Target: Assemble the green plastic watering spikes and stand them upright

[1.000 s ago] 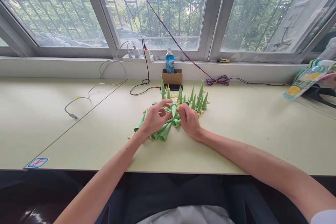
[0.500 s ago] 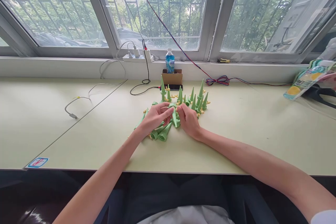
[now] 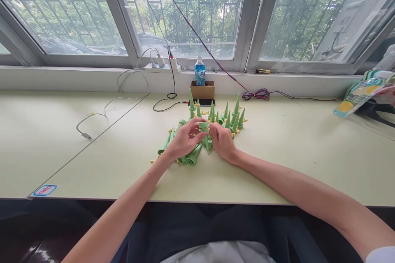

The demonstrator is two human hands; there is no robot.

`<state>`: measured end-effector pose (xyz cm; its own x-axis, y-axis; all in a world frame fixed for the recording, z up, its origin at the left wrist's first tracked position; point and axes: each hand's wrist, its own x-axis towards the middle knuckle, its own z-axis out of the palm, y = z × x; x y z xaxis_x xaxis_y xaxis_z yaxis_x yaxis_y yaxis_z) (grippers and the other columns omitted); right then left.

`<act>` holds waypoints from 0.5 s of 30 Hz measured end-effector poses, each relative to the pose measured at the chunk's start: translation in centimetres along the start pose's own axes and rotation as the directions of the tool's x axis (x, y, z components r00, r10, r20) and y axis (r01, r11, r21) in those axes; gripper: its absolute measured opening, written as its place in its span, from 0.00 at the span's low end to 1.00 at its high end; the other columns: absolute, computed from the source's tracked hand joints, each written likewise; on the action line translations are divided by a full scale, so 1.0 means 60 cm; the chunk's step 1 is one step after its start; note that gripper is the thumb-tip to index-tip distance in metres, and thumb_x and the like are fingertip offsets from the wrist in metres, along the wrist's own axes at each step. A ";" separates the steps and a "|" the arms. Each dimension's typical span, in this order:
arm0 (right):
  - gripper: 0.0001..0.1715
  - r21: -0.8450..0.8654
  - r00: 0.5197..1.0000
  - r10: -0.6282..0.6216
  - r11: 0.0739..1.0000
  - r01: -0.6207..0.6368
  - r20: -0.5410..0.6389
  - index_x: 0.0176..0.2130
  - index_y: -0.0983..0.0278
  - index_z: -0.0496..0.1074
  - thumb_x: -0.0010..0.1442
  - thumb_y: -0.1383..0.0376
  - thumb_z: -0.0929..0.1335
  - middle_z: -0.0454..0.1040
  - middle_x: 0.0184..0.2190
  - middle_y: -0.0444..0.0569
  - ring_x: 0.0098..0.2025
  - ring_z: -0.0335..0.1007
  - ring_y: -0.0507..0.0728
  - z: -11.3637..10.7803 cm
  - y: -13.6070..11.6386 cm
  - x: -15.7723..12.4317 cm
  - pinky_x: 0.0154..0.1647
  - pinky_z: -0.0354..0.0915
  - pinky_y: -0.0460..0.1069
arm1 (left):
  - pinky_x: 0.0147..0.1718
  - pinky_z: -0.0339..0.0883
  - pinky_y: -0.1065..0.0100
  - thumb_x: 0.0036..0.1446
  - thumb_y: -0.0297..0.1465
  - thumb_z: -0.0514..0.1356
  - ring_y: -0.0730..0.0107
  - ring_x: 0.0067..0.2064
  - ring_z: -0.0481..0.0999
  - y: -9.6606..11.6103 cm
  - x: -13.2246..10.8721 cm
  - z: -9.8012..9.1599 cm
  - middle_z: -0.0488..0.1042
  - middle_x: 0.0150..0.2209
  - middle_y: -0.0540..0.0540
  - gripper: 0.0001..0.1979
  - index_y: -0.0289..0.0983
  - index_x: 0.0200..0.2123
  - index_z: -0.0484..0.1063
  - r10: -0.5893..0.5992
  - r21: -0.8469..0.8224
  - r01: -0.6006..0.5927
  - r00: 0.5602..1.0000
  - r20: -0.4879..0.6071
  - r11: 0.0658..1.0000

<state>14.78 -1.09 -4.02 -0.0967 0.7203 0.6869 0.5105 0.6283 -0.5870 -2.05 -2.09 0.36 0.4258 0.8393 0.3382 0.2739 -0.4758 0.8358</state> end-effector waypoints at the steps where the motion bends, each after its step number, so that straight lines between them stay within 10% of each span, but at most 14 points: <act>1: 0.24 -0.002 1.000 -0.001 1.000 0.001 -0.002 0.27 0.60 0.54 0.71 0.52 0.53 0.60 0.20 0.40 0.20 0.51 0.49 0.000 0.001 0.000 0.23 0.49 0.46 | 0.24 0.67 0.74 0.61 0.39 0.60 0.77 0.28 0.68 0.000 0.000 0.000 0.72 0.36 0.47 0.19 0.41 0.53 0.64 0.003 0.022 -0.003 1.000 -0.006 1.000; 15: 0.25 0.014 1.000 0.007 1.000 -0.006 -0.018 0.26 0.60 0.53 0.71 0.51 0.52 0.55 0.19 0.40 0.21 0.47 0.49 0.002 0.001 -0.002 0.23 0.49 0.46 | 0.29 0.70 0.71 0.60 0.39 0.60 0.75 0.29 0.73 0.000 -0.001 0.005 0.69 0.35 0.50 0.16 0.41 0.47 0.60 0.048 0.128 -0.040 0.997 -0.055 0.991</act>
<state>14.73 -1.07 -4.18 -0.0778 0.7191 0.6905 0.4991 0.6277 -0.5974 -1.83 -2.22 0.22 0.3906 0.8287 0.4008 0.3647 -0.5391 0.7592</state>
